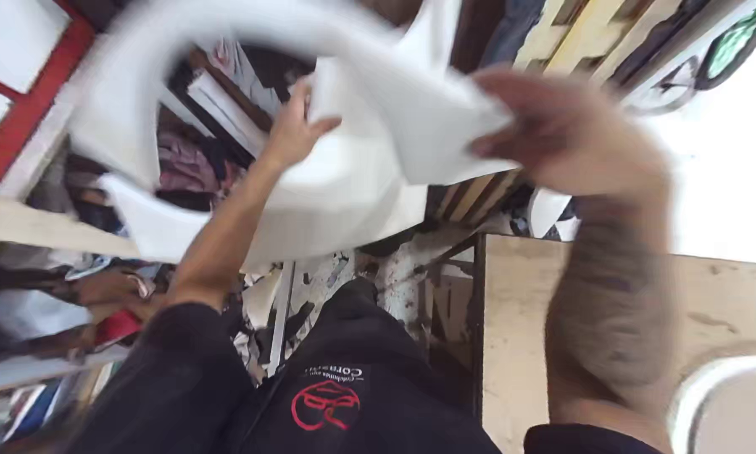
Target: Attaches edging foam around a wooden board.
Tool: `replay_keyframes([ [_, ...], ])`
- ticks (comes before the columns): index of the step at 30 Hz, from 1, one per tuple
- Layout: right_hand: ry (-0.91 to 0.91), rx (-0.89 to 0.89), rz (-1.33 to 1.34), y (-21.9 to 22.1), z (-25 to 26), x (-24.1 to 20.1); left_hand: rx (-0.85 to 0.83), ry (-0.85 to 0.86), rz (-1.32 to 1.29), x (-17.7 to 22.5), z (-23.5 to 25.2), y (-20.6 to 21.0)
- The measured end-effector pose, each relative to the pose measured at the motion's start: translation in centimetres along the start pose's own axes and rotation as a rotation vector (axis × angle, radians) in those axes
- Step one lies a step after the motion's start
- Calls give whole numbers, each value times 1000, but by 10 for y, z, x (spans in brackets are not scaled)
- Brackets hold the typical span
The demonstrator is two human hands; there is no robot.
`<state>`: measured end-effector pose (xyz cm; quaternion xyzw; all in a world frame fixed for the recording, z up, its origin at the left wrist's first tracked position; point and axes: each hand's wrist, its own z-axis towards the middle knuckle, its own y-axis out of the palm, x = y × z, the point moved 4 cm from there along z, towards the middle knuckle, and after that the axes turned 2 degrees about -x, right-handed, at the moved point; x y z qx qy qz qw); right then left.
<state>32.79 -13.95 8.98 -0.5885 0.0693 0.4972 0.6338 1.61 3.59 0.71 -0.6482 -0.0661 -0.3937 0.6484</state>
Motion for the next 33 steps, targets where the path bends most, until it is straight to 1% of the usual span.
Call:
replay_keyframes([
  [1,33,-29,4,28,25,16,-45,-28,-34,-14,-15,6],
  [3,95,-52,-90,93,71,59,-253,-85,-170,-46,-36,32],
  [5,151,-49,-188,162,107,108,-458,-186,-359,-87,-48,76],
  [6,187,-77,-214,195,120,134,-514,-171,-411,-110,-53,98],
  [7,224,-112,-216,226,130,163,-461,-146,-457,-137,-56,121],
  [8,251,-134,-200,254,137,191,-358,-160,-545,-164,-55,145],
  [9,271,-130,-183,277,145,218,-271,-177,-656,-193,-43,169],
  [10,301,-101,-183,297,150,241,-160,-228,-768,-214,-30,189],
  [11,346,-52,-191,312,152,257,-66,-314,-790,-234,-17,206],
  [12,406,-5,-196,324,155,269,-50,-385,-733,-252,-1,216],
  [13,491,16,-182,333,158,277,-95,-454,-636,-268,19,222],
  [15,691,-6,-96,335,155,291,-223,-527,-420,-295,78,231],
  [16,791,-17,-38,335,145,296,-310,-530,-305,-311,110,235],
  [18,993,-26,45,335,106,299,-419,-519,-170,-351,173,249],
  [19,1111,-44,69,335,78,298,-401,-504,-147,-369,206,253],
  [20,1237,-65,81,337,44,295,-341,-501,-163,-381,237,253],
  [21,1370,-84,77,337,7,290,-268,-548,-228,-393,266,254],
  [22,1499,-108,66,338,-30,281,-188,-641,-295,-408,287,255],
  [23,1623,-137,76,341,-63,266,-136,-761,-346,-425,297,254],
  [24,1738,-156,100,343,-93,250,-120,-873,-370,-440,301,257],
  [25,1839,-151,130,345,-121,234,-171,-931,-392,-449,303,265],
  [26,1916,-98,158,351,-148,218,-250,-942,-400,-453,302,277],
  [27,1971,-4,196,362,-172,201,-317,-905,-368,-451,299,290],
  [28,2014,126,251,375,-191,185,-361,-795,-258,-437,294,302],
  [29,2056,281,320,393,-206,168,-402,-631,-118,-415,283,314],
  [30,2109,435,406,415,-216,147,-474,-481,-27,-388,260,328],
  [31,2159,566,498,441,-224,124,-574,-368,-1,-363,226,344],
  [32,2190,669,589,467,-228,103,-693,-296,-35,-339,183,362],
  [33,2197,736,662,492,-229,83,-831,-262,-103,-318,136,379],
])
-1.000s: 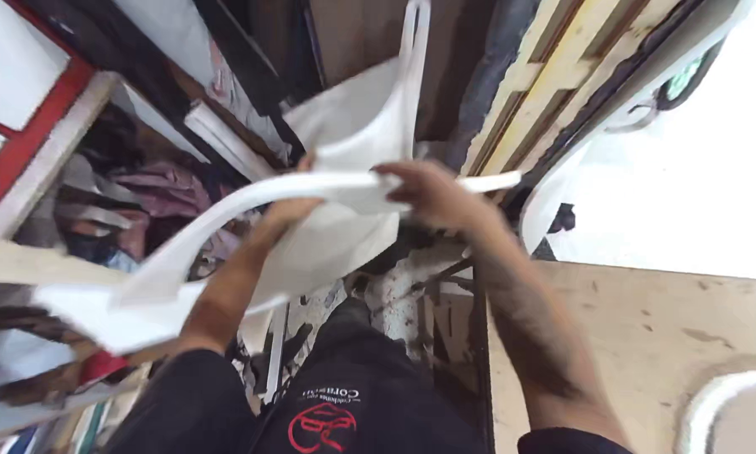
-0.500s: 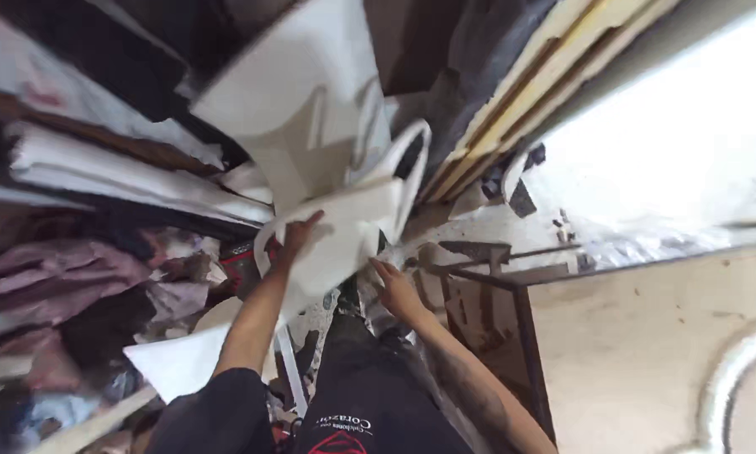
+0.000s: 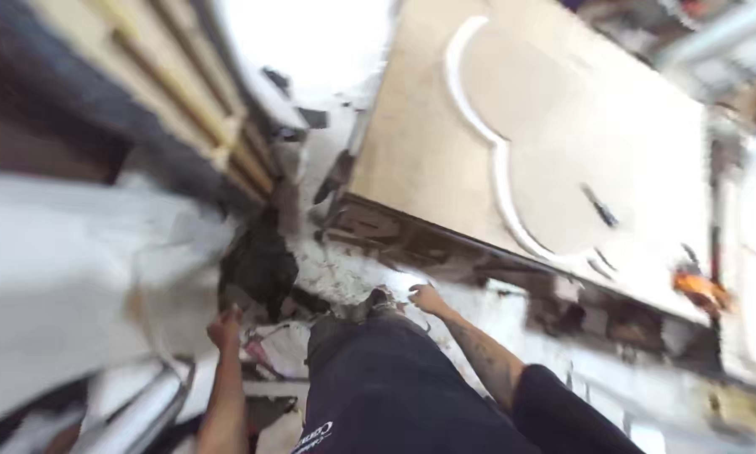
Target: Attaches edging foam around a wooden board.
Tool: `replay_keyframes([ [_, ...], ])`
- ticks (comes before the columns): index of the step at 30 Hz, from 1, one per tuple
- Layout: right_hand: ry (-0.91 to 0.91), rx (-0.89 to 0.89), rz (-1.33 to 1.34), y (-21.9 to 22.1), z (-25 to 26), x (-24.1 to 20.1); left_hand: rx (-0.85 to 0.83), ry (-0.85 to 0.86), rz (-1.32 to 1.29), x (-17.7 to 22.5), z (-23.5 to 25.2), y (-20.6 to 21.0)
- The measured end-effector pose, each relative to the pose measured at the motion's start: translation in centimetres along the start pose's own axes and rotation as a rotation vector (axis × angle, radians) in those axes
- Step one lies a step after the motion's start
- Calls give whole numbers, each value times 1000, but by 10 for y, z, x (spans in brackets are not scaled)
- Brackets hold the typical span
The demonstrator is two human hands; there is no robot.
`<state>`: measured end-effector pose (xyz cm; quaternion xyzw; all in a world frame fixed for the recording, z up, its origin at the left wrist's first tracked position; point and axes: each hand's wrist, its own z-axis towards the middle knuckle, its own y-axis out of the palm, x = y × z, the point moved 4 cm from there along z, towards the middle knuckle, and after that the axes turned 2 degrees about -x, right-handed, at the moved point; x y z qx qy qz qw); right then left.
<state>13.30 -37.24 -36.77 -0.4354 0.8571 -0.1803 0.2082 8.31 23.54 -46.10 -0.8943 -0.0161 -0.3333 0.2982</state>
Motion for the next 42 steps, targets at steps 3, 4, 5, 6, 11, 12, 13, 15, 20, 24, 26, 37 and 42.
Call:
replay_keyframes([
  [3,-32,-75,8,36,-22,66,-411,109,-16,43,-85,141],
  [4,-53,-86,11,47,-29,83,-496,155,45,63,-117,181],
  [5,-57,-89,37,55,-38,102,-574,218,129,86,-153,215],
  [6,-55,-83,86,63,-48,120,-643,303,209,111,-191,243],
  [11,-49,51,368,82,-76,229,-876,808,425,218,-325,335],
  [12,-33,79,396,84,-81,254,-883,867,425,238,-343,348],
  [13,-14,106,435,86,-88,279,-880,894,424,254,-358,359],
  [15,31,185,545,91,-105,326,-832,961,411,281,-381,382],
  [20,189,334,782,105,-131,432,-693,982,281,333,-421,456],
  [24,153,390,853,64,-142,455,-605,961,97,372,-453,503],
  [26,48,420,878,27,-135,453,-563,1004,87,386,-461,524],
  [37,-528,633,666,-253,-62,443,-362,1132,248,463,-471,683],
  [42,-193,928,622,-401,-63,562,-268,1385,619,478,-511,807],
])
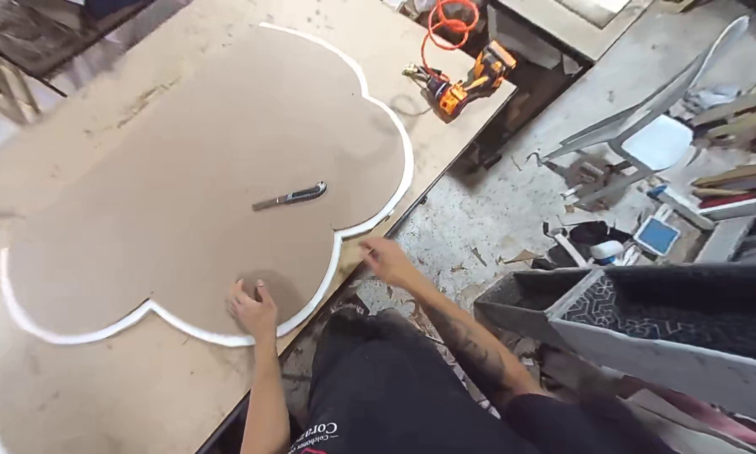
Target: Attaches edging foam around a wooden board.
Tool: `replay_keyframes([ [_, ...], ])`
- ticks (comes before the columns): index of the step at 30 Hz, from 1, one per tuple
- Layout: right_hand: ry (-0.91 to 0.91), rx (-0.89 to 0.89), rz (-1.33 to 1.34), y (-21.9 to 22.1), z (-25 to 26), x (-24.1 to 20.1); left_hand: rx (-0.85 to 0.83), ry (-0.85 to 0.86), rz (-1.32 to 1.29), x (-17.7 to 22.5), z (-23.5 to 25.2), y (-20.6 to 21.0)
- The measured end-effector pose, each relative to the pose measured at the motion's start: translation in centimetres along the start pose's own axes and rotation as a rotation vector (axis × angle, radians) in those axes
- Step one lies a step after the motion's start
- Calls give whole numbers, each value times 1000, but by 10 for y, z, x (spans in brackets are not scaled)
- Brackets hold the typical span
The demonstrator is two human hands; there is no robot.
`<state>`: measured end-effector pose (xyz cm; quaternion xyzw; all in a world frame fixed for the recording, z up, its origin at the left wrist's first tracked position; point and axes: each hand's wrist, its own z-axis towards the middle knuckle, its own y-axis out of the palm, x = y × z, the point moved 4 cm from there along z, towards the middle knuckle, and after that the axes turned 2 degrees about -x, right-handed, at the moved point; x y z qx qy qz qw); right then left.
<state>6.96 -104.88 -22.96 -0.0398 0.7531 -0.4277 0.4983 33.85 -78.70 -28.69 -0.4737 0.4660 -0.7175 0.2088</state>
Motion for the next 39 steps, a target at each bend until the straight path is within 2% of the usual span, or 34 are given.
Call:
replay_keyframes([
  [3,184,222,-173,-71,72,57,-69,68,226,37,22,38],
  [6,169,271,-287,-97,139,99,-109,84,280,50,32,49],
  [9,-82,106,-330,-68,193,52,-75,54,230,50,38,44],
  [12,-361,-89,-381,-2,230,-3,-41,-20,152,51,31,39],
  [15,-551,-108,-400,35,271,-19,77,-149,90,63,22,34],
  [17,-639,-182,-390,36,284,-17,184,-356,47,82,1,39],
  [19,-618,-330,-344,13,285,-8,248,-567,-13,115,-22,46],
  [20,-548,-436,-295,-8,287,1,274,-612,-37,131,-29,52],
  [23,-304,-708,31,-87,292,51,246,-570,-90,177,-42,86],
  [25,-222,-815,303,-136,293,86,210,-497,-132,206,-44,99],
  [26,-240,-849,336,-157,294,99,216,-484,-185,221,-42,100],
  [28,-414,-877,118,-193,299,108,212,-461,-341,255,-39,102],
  [30,-629,-947,-221,-223,293,107,50,-477,-528,293,-48,103],
  [32,-893,-1053,-463,-240,293,114,-228,-501,-724,327,-53,118],
  [34,-1100,-1160,-572,-248,290,136,-544,-516,-873,359,-68,145],
  [36,-1173,-1248,-593,-251,284,156,-758,-522,-896,388,-88,172],
  [37,-1196,-1274,-583,-247,285,162,-773,-528,-880,400,-95,184],
  [39,-1228,-1316,-548,-233,285,170,-657,-573,-860,424,-109,202],
])
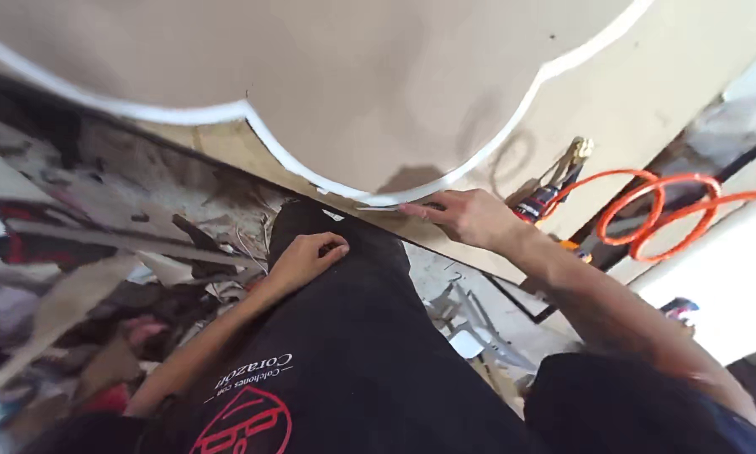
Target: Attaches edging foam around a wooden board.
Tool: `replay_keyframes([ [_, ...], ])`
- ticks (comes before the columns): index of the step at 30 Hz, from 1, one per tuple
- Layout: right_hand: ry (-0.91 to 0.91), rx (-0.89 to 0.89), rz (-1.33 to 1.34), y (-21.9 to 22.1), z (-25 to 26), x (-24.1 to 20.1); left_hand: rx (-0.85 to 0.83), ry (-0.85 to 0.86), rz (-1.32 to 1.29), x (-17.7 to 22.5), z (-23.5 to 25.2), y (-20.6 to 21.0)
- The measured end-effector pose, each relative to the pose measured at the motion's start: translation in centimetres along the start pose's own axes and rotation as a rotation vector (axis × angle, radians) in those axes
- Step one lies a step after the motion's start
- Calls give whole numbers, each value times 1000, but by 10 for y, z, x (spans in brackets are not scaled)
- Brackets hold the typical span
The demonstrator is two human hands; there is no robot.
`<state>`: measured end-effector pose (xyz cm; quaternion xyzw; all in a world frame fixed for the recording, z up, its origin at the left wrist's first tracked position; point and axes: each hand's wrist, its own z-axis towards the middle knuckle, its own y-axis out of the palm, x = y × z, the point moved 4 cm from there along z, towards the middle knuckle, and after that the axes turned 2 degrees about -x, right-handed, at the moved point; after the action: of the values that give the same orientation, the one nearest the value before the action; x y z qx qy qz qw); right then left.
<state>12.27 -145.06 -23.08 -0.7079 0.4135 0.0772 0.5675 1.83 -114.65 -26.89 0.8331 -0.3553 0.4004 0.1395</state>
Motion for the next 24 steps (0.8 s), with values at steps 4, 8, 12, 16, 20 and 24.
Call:
replay_keyframes([
  [4,-79,-3,3,14,17,23,306,-109,-346,-1,9,65],
  [8,-107,-113,39,19,15,34,653,-152,-739,26,35,121],
  [12,-122,-148,-69,13,25,27,896,-202,-788,45,57,131],
  [16,-104,-156,-153,17,20,17,1021,-236,-817,48,73,132],
  [20,-104,-149,-178,20,16,19,1120,-249,-886,50,86,134],
  [24,-123,-179,-193,25,26,19,1161,-255,-896,58,86,148],
])
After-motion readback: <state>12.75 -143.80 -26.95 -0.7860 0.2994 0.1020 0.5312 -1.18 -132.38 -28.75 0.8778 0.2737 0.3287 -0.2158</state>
